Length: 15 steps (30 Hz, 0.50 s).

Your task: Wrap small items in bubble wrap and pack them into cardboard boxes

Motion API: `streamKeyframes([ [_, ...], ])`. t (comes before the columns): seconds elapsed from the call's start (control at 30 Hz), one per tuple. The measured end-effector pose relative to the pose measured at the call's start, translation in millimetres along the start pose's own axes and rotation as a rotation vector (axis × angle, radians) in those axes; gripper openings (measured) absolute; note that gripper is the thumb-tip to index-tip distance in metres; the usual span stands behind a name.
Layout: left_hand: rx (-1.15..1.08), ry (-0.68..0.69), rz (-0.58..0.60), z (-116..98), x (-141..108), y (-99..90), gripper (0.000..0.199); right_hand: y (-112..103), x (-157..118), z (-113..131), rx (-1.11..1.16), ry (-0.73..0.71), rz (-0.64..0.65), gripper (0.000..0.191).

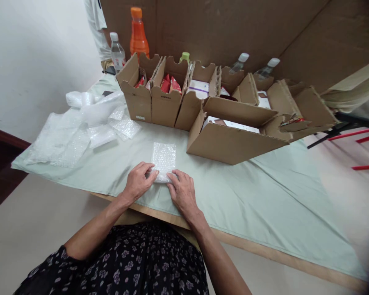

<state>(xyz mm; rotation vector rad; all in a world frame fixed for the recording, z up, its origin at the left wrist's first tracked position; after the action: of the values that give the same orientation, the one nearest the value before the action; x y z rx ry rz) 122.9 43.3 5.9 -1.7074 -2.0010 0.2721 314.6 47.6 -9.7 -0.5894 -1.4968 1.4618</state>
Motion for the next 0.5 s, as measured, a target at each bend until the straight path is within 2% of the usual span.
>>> streamKeyframes([
  [0.13, -0.025, -0.209, 0.020, 0.8, 19.7, 4.3, 0.025, 0.1, 0.8, 0.3, -0.004, -0.007, -0.002, 0.033],
  [0.23, 0.034, -0.308, 0.075, 2.6, 32.6, 5.4, 0.017, -0.9, 0.6, -0.2, -0.004, -0.009, -0.011, 0.033],
  [0.33, 0.057, -0.325, 0.105, 3.6, 37.8, 1.9, 0.015, -3.1, -0.8, -1.1, 0.004, -0.023, -0.006, 0.032],
  [0.5, 0.046, -0.328, 0.149, -0.6, 30.9, -4.3, 0.017, -9.8, -5.4, -0.1, 0.006, -0.061, 0.025, 0.029],
])
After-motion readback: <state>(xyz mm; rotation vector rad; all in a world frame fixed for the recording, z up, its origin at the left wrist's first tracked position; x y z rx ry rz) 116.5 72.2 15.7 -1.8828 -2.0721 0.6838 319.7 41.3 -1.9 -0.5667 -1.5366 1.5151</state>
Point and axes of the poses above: each hand's wrist, its own x-axis towards the middle knuckle, its own y-axis out of the palm, z = x × y, the point moved 3 cm from there along x, towards the middle knuckle, and after that the axes turned 14 degrees about -x, right-handed, at the moved point
